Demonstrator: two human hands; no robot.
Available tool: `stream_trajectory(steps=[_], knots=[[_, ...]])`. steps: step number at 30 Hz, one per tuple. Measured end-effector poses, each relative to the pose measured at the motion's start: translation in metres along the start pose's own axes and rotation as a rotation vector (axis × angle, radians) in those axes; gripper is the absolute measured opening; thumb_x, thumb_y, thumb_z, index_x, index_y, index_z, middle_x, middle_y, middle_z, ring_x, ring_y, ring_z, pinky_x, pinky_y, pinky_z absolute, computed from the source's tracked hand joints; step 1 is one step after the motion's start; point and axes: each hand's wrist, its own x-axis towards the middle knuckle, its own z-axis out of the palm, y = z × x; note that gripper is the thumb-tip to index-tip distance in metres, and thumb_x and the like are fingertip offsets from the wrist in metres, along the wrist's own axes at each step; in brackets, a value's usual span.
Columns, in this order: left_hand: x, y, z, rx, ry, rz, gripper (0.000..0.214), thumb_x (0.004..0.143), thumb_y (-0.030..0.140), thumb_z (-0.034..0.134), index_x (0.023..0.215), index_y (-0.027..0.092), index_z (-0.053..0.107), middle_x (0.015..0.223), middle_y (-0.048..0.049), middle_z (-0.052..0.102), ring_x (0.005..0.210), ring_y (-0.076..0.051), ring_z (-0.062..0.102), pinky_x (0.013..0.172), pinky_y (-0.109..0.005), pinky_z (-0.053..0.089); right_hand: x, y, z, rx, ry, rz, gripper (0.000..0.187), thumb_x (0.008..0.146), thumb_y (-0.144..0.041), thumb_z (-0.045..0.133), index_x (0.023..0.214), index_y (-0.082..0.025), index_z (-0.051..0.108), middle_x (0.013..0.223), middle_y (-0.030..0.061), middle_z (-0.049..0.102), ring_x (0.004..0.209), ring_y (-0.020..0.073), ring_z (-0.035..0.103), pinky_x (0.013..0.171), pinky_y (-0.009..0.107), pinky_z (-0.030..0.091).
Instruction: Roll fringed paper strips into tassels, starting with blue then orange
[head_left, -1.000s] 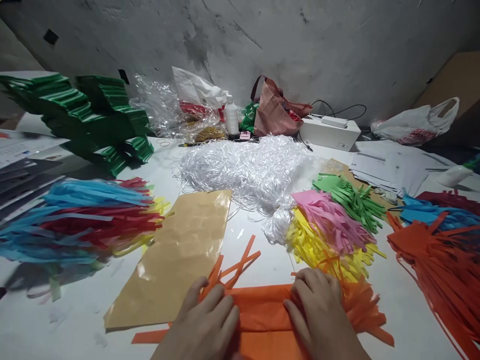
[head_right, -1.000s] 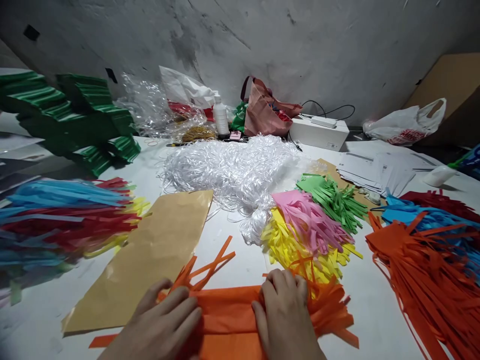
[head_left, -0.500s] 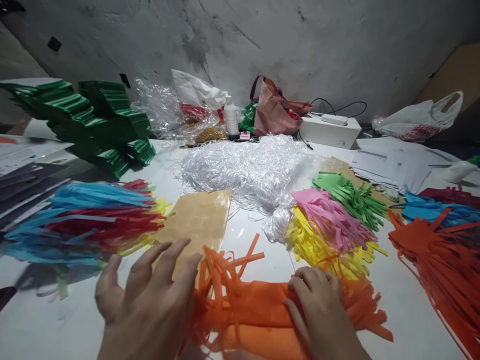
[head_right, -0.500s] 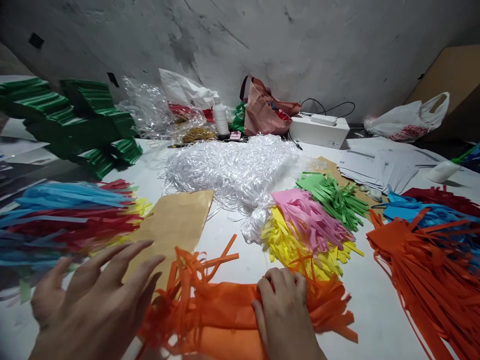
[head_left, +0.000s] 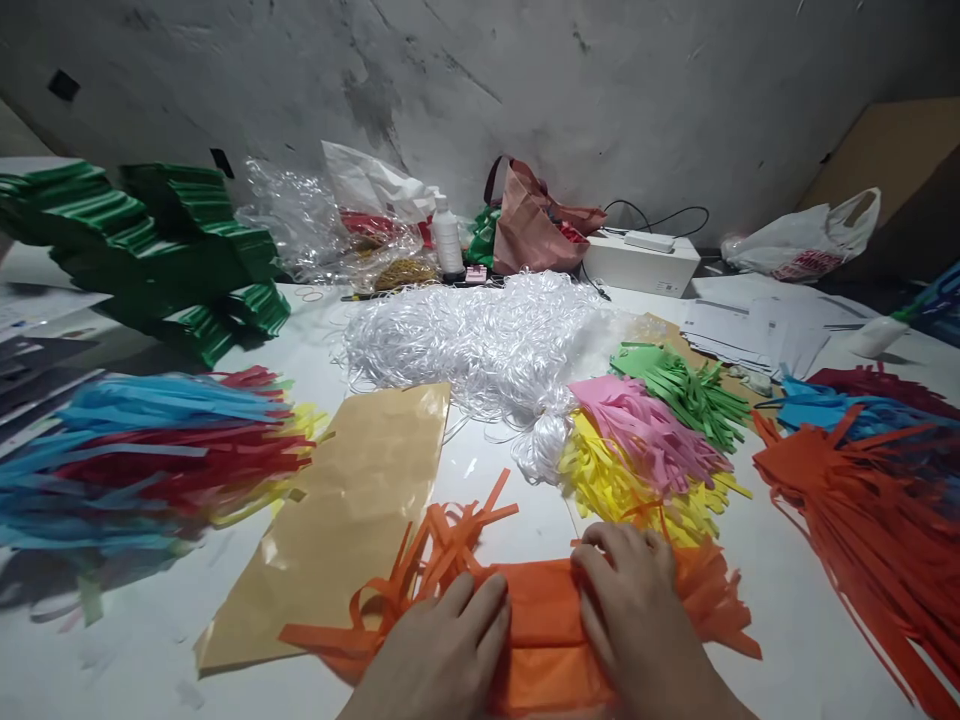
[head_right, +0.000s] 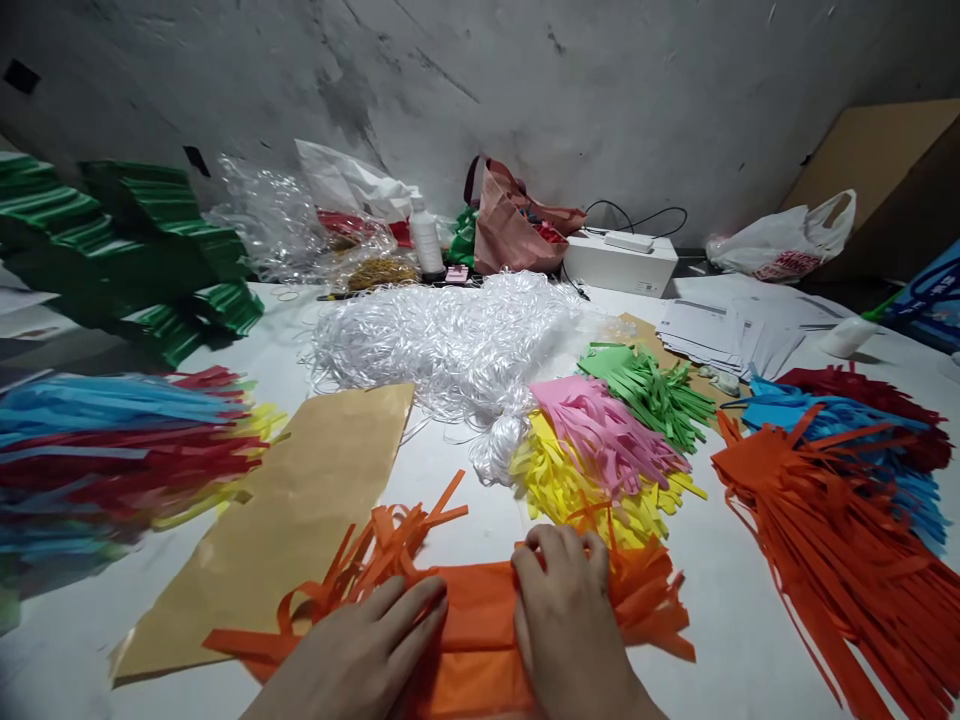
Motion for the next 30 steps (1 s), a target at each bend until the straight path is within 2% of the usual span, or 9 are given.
stream_trajectory(steps=[2, 4, 7, 11, 14, 17, 20, 25, 30], knots=[[-0.006, -0.002, 0.002, 0.013, 0.047, 0.003, 0.034, 0.086, 0.006, 0.057, 0.117, 0.015, 0.069, 0.118, -0.0093, 0.076, 0.089, -0.029, 0.068, 0.069, -0.040, 0.059, 0.003, 0.011, -0.013, -0.047, 0.023, 0.028, 0.030, 0.082, -0.004, 0.050, 0.098, -0.026, 0.063, 0.110, 0.0056, 0.066, 0.101, 0.0291, 0.059, 0.094, 0.051, 0.032], [-0.009, -0.001, 0.006, 0.030, 0.092, 0.006, 0.031, 0.089, 0.009, 0.055, 0.116, 0.015, 0.070, 0.119, -0.0097, 0.076, 0.091, -0.029, 0.067, 0.075, -0.042, 0.056, 0.006, 0.020, -0.028, -0.133, 0.112, 0.050, 0.031, 0.084, -0.005, 0.048, 0.103, -0.025, 0.064, 0.114, 0.0087, 0.066, 0.106, 0.0319, 0.059, 0.094, 0.053, 0.033], [-0.009, 0.001, 0.011, 0.033, 0.194, 0.002, 0.029, 0.090, 0.009, 0.053, 0.111, 0.015, 0.072, 0.115, -0.0101, 0.077, 0.092, -0.029, 0.067, 0.079, -0.042, 0.053, 0.008, 0.019, -0.043, -0.156, 0.201, -0.071, 0.023, 0.092, -0.011, 0.050, 0.107, -0.022, 0.063, 0.114, 0.0115, 0.064, 0.106, 0.0306, 0.058, 0.096, 0.051, 0.035], [-0.004, 0.001, 0.011, -0.012, 0.300, -0.020, 0.034, 0.082, 0.000, 0.048, 0.099, 0.015, 0.074, 0.105, -0.0079, 0.080, 0.084, -0.026, 0.068, 0.077, -0.041, 0.051, 0.004, -0.008, -0.026, -0.029, 0.043, -0.467, 0.022, 0.097, -0.011, 0.045, 0.085, -0.020, 0.062, 0.082, 0.0033, 0.063, 0.078, 0.0199, 0.055, 0.083, 0.036, 0.040], [-0.001, 0.002, 0.004, -0.136, 0.318, -0.062, 0.031, 0.082, 0.002, 0.047, 0.092, 0.017, 0.072, 0.097, -0.0057, 0.079, 0.078, -0.024, 0.069, 0.073, -0.041, 0.051, 0.002, -0.021, -0.003, -0.182, -0.015, -0.569, 0.023, 0.094, -0.011, 0.048, 0.076, -0.019, 0.061, 0.070, 0.0017, 0.059, 0.066, 0.0194, 0.049, 0.077, 0.036, 0.038], [0.000, 0.002, -0.003, -0.226, 0.322, -0.092, 0.026, 0.085, 0.011, 0.053, 0.104, 0.018, 0.070, 0.099, -0.0046, 0.078, 0.082, -0.026, 0.068, 0.076, -0.042, 0.051, 0.001, -0.020, 0.006, -0.194, 0.023, -0.566, 0.025, 0.089, -0.006, 0.044, 0.074, -0.018, 0.060, 0.068, 0.0026, 0.056, 0.064, 0.0196, 0.045, 0.077, 0.037, 0.036], [-0.001, 0.002, -0.001, -0.184, 0.351, -0.080, 0.030, 0.088, 0.012, 0.053, 0.113, 0.019, 0.066, 0.100, -0.0040, 0.078, 0.088, -0.026, 0.066, 0.082, -0.043, 0.047, -0.002, -0.016, 0.004, -0.143, 0.029, -0.538, 0.024, 0.088, -0.005, 0.042, 0.076, -0.019, 0.058, 0.069, 0.0020, 0.054, 0.065, 0.0193, 0.045, 0.077, 0.036, 0.035], [-0.003, -0.001, 0.011, -0.121, 0.390, -0.057, 0.022, 0.095, 0.007, 0.052, 0.087, 0.022, 0.066, 0.088, -0.0011, 0.076, 0.080, -0.022, 0.063, 0.080, -0.040, 0.041, -0.009, -0.010, 0.003, -0.200, 0.000, -0.540, 0.022, 0.086, -0.005, 0.045, 0.076, -0.020, 0.057, 0.071, 0.0019, 0.055, 0.066, 0.0201, 0.046, 0.077, 0.037, 0.036], [-0.008, -0.008, 0.001, -0.283, 0.231, -0.086, 0.021, 0.094, 0.008, 0.049, 0.091, 0.022, 0.064, 0.093, -0.0022, 0.072, 0.088, -0.024, 0.063, 0.085, -0.043, 0.042, -0.010, -0.002, -0.004, -0.124, -0.047, -0.392, 0.016, 0.083, -0.006, 0.053, 0.086, -0.020, 0.059, 0.093, 0.0051, 0.065, 0.088, 0.0235, 0.057, 0.097, 0.043, 0.034]])
